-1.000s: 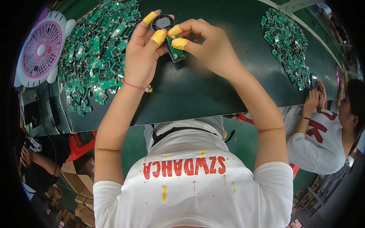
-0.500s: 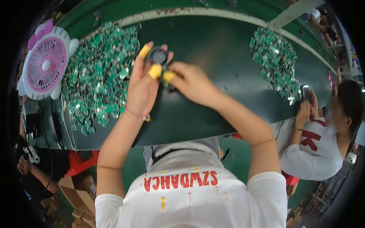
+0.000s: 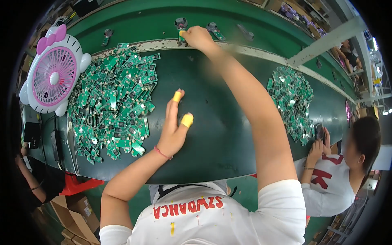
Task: The person assembles electronic circuit boards and batteries into plastic housings by hand.
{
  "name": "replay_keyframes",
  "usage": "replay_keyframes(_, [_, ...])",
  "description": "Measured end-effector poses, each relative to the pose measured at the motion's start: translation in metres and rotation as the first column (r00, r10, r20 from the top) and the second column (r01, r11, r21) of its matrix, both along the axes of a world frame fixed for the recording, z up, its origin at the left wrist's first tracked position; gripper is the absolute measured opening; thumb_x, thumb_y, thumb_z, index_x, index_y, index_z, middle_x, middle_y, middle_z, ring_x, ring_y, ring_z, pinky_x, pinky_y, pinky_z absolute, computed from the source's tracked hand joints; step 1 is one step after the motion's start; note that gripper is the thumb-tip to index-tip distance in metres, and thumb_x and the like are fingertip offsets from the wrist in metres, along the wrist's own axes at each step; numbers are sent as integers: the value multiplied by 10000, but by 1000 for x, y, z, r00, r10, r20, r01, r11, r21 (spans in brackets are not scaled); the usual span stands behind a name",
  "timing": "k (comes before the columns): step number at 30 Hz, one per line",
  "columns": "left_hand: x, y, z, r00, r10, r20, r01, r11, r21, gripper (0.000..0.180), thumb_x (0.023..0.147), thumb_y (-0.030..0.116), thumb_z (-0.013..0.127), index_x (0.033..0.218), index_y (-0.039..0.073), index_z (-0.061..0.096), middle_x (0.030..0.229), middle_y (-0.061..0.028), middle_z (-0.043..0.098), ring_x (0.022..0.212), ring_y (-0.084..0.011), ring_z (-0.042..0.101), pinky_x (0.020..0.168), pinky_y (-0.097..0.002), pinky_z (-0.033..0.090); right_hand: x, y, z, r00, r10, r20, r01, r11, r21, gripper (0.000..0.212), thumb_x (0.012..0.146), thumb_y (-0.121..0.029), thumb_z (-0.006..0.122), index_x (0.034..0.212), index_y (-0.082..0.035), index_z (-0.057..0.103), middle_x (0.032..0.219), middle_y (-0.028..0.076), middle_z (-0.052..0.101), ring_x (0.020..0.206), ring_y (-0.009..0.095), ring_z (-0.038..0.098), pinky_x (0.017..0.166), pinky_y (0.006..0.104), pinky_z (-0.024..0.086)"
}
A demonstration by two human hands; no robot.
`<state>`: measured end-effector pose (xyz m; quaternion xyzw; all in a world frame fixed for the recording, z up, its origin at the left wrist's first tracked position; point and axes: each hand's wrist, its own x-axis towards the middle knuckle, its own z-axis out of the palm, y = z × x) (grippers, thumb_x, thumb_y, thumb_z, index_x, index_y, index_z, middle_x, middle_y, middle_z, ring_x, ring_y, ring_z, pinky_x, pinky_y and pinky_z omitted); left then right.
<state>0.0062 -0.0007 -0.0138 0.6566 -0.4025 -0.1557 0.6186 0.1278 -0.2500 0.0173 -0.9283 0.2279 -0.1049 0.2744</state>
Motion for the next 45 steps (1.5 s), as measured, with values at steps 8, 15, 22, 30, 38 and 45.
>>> replay_keyframes(8, [6, 13, 4, 999, -34, 11, 32, 991, 133, 605, 835, 128, 526, 1340, -24, 230, 1337, -227, 289, 1264, -374, 275, 1036, -411, 228, 43, -40, -29, 941, -92, 326, 294, 701, -650, 272, 743, -396, 619, 889, -170, 659, 890, 79, 621, 856, 281, 580, 672, 448, 466])
replay_keyframes(15, [-1, 0, 4, 983, -51, 175, 30, 992, 120, 527, 851, 222, 500, 1293, -2, 320, 1277, -198, 380, 1231, -337, 337, 1030, -444, 218, -72, -184, -44, 954, -55, 294, 205, 837, -507, 203, 790, -125, 567, 978, -51, 583, 878, 159, 620, 839, 333, 584, 745, 402, 465])
replay_keyframes(22, [-2, 4, -4, 979, 37, 202, -41, 999, 14, 360, 826, 158, 533, 1142, -1, 467, 1167, -170, 459, 1082, -326, 455, 953, -396, 326, -122, -27, -4, 953, 234, 193, -141, 906, -400, 359, 827, -59, 529, 1183, -55, 475, 878, 104, 600, 824, 260, 577, 723, 316, 448])
replay_keyframes(30, [36, 14, 16, 775, 184, 605, -312, 944, 112, 152, 746, 107, 567, 877, 86, 641, 865, -101, 590, 824, -286, 549, 726, -387, 449, -230, 87, -19, 894, 428, 134, -365, 868, -336, 140, 752, -53, 585, 887, -25, 560, 876, 132, 507, 839, 313, 481, 748, 380, 406])
replay_keyframes(38, [100, 42, 22, 508, 115, 854, -696, 639, 327, 199, 746, 116, 576, 930, 153, 642, 867, -60, 605, 873, -247, 574, 724, -392, 433, -242, 101, -18, 875, 467, 126, -394, 840, -374, 150, 760, -24, 585, 906, -52, 562, 921, 86, 527, 974, 248, 517, 966, 422, 347])
replay_keyframes(45, [106, 45, 27, 742, 305, 598, -515, 830, 216, 219, 770, 78, 538, 967, 114, 626, 894, -108, 584, 781, -242, 590, 683, -351, 457, -242, 102, -17, 844, 514, 152, -443, 828, -344, 163, 757, -63, 571, 920, -59, 559, 920, 84, 550, 963, 258, 525, 996, 450, 312])
